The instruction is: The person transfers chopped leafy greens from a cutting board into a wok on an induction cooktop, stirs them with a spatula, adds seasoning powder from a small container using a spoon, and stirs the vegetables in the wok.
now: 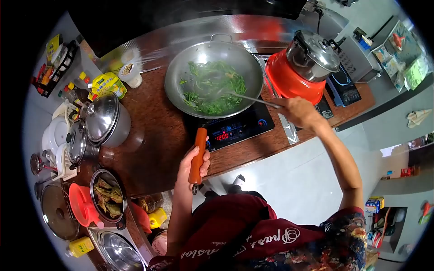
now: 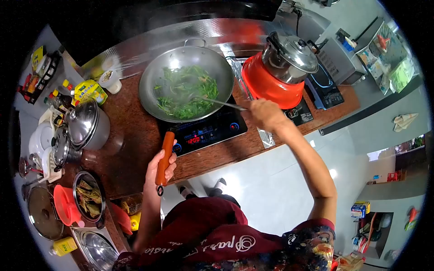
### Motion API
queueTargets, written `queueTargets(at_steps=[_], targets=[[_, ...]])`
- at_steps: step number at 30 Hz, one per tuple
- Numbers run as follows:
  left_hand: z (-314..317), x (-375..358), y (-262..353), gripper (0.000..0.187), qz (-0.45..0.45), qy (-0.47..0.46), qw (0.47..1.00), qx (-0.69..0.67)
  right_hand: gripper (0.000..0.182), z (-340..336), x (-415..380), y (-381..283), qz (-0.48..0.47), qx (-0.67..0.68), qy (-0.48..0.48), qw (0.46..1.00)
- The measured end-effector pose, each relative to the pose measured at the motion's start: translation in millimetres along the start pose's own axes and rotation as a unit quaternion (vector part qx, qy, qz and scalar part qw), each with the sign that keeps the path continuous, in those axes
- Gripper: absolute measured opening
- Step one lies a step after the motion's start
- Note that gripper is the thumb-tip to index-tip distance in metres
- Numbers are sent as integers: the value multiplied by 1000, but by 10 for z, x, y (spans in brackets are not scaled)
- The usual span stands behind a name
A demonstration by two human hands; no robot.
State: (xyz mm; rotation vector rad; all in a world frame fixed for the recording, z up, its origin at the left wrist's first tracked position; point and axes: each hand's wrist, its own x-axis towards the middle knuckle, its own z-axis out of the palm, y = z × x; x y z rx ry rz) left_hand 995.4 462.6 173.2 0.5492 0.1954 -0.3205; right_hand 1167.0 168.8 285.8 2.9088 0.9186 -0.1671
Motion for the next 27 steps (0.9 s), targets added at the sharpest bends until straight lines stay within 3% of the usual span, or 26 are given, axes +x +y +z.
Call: queueTargets(at_steps=[1, 3, 7, 8, 13, 15, 17, 18, 21, 24, 27], targets=[[0, 2, 5, 43, 0, -1, 1000, -1, 31, -114, -63, 49, 52, -64, -4, 997], [10, -4, 5, 44, 3, 0, 1000, 0, 28, -370, -197, 95, 66, -22, -9, 998], [-9, 3, 0, 44, 2, -5, 1000, 0, 23, -706, -355, 0, 12, 37, -50, 998], [-17, 2, -8, 44, 1, -6, 1000, -2, 23, -660, -299, -74, 34, 25, -62, 997], [-29, 8, -30, 44, 2, -9, 1000, -3, 30, 182, 433, -50, 68, -36, 35, 996], [-29, 7, -41, 44, 1, 1, 1000, 0, 35, 487, 594, -188, 4, -40, 138, 990], [-16, 21, -39, 46, -2, 8, 1000, 10, 36, 750, 693, -338, -9, -60, 137, 989], [-14, 24, -41, 48, -4, 11, 1000, 17, 33, 755, 601, -391, -98, -84, 197, 972], [-42, 23, -54, 50, -6, 9, 1000, 15, 36, 283, 256, -495, -29, 112, -15, 993], [-47, 31, -68, 50, -2, 4, 1000, 6, 33, 66, 58, -183, -7, 85, -54, 995], [-20, 19, -62, 51, -3, 12, 1000, 2, 30, -25, -25, -2, 33, -33, 27, 999]])
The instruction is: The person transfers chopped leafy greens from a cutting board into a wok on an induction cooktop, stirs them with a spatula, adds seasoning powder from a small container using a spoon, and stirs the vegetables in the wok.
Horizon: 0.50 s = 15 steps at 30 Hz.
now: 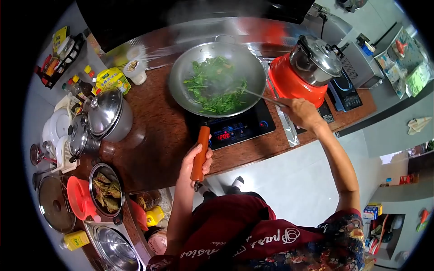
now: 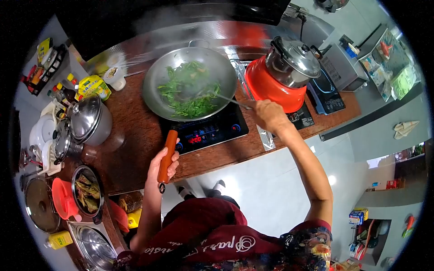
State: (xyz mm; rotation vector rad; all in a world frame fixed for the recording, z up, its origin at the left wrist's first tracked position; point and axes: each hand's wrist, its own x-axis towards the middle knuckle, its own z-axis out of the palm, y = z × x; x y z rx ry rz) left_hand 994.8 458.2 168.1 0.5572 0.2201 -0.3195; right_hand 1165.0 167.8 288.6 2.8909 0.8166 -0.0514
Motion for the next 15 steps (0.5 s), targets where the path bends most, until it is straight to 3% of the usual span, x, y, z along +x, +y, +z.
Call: queueTargets(at_steps=[3, 6, 8, 13, 15], targets=[[12, -10, 12, 46, -1, 4, 1000, -3, 25, -129, -53, 125, 2, 54, 22, 998], [6, -7, 10, 44, 1, 0, 1000, -2, 24, -416, -147, -41, -19, 123, -70, 990], [-3, -12, 4, 44, -1, -4, 1000, -1, 27, -100, -52, -65, -46, 89, -21, 995], [-11, 0, 17, 44, 1, -12, 1000, 9, 25, 497, 472, -482, -7, 41, 77, 996], [-5, 9, 32, 44, 1, -12, 1000, 5, 26, 519, 422, -563, -37, 25, 55, 997]])
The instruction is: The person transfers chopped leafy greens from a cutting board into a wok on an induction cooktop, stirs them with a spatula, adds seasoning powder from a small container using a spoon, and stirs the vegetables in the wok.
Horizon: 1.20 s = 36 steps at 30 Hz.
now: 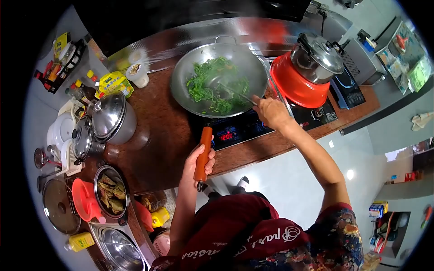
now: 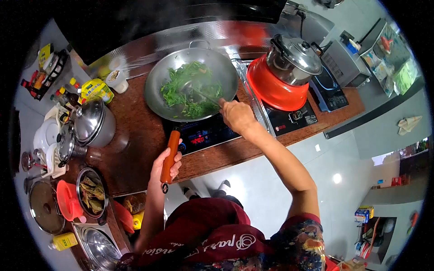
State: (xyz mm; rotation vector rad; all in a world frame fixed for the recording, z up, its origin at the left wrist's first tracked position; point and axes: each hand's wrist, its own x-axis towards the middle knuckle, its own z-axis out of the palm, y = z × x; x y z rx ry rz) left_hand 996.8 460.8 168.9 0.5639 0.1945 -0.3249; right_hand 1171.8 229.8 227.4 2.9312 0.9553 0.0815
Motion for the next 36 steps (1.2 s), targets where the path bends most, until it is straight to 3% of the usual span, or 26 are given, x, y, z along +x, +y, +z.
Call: queueTargets(at_steps=[4, 7, 10, 13, 17, 22, 25, 26, 29, 31, 32, 36], targets=[[-7, 0, -20, 43, 2, -1, 1000, -15, 30, -412, -327, 98, -25, 21, -97, 995], [-11, -16, -27, 43, 2, 2, 1000, -18, 34, -434, -401, 437, 22, -99, -55, 993], [6, -17, -12, 44, -3, 6, 1000, -12, 38, -573, -415, 478, 45, -94, -25, 994], [1, -19, -8, 44, -5, 6, 1000, -8, 32, -624, -468, 451, 3, -141, -90, 986], [-4, -16, -6, 44, -3, 9, 1000, 2, 31, -510, -334, 114, -17, 10, -62, 998], [5, -25, 6, 48, -6, 6, 1000, 13, 32, -115, 17, 41, 38, -12, -4, 999], [-19, -24, 13, 50, -4, 3, 1000, 8, 29, -351, -173, -32, 16, 13, -89, 996], [-20, -19, 5, 50, -2, 0, 1000, 3, 27, -320, -282, 54, -7, 19, -55, 998], [-13, -18, 15, 44, -2, -6, 1000, -9, 25, -555, -413, 245, 0, -82, -72, 994], [-11, -18, 13, 44, -2, -7, 1000, -12, 34, -348, -395, 532, 13, -161, -21, 987], [-10, -17, 15, 44, -2, -8, 1000, -13, 36, -325, -411, 590, 10, -137, 20, 990], [-1, -23, 19, 43, -2, -3, 1000, -8, 38, -103, -141, 630, 74, -58, 18, 995]])
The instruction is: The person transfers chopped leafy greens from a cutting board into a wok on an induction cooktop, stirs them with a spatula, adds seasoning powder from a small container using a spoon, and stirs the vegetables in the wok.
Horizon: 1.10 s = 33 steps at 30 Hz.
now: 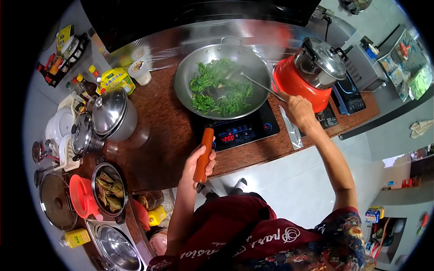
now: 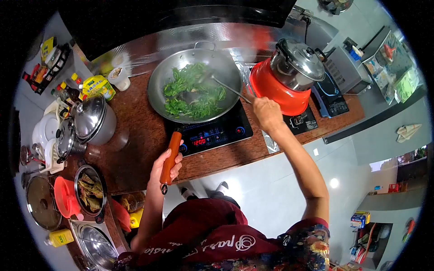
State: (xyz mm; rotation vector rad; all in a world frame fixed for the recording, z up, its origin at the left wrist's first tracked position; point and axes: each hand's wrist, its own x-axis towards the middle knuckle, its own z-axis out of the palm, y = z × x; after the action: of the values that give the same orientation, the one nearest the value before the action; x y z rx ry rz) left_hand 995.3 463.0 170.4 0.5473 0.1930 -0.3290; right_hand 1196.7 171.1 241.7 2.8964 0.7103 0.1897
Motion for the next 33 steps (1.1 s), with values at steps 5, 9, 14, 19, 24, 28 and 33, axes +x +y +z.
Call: queueTargets(at_steps=[5, 9, 14, 19, 24, 28, 33], targets=[[4, -3, 4, 44, -5, 4, 1000, 3, 36, 143, 437, -532, 13, 87, 35, 996], [3, -2, 15, 44, -9, 11, 1000, 9, 32, 164, 252, -487, 12, 120, 4, 993], [20, -5, 33, 45, -9, 9, 1000, 8, 30, -492, -414, -140, -54, 91, -89, 990], [65, -11, 58, 44, -27, 15, 999, 8, 24, -1273, -575, -20, -15, 134, -177, 975], [110, -36, -55, 44, -33, 11, 999, -5, 20, -582, -248, -41, -24, 66, -112, 991], [95, -40, -61, 44, -32, 3, 999, 0, 27, -192, 249, -406, -7, 70, -28, 997], [98, 11, -31, 43, -21, 16, 1000, 1, 29, 160, 204, -723, -71, 47, -6, 996]])
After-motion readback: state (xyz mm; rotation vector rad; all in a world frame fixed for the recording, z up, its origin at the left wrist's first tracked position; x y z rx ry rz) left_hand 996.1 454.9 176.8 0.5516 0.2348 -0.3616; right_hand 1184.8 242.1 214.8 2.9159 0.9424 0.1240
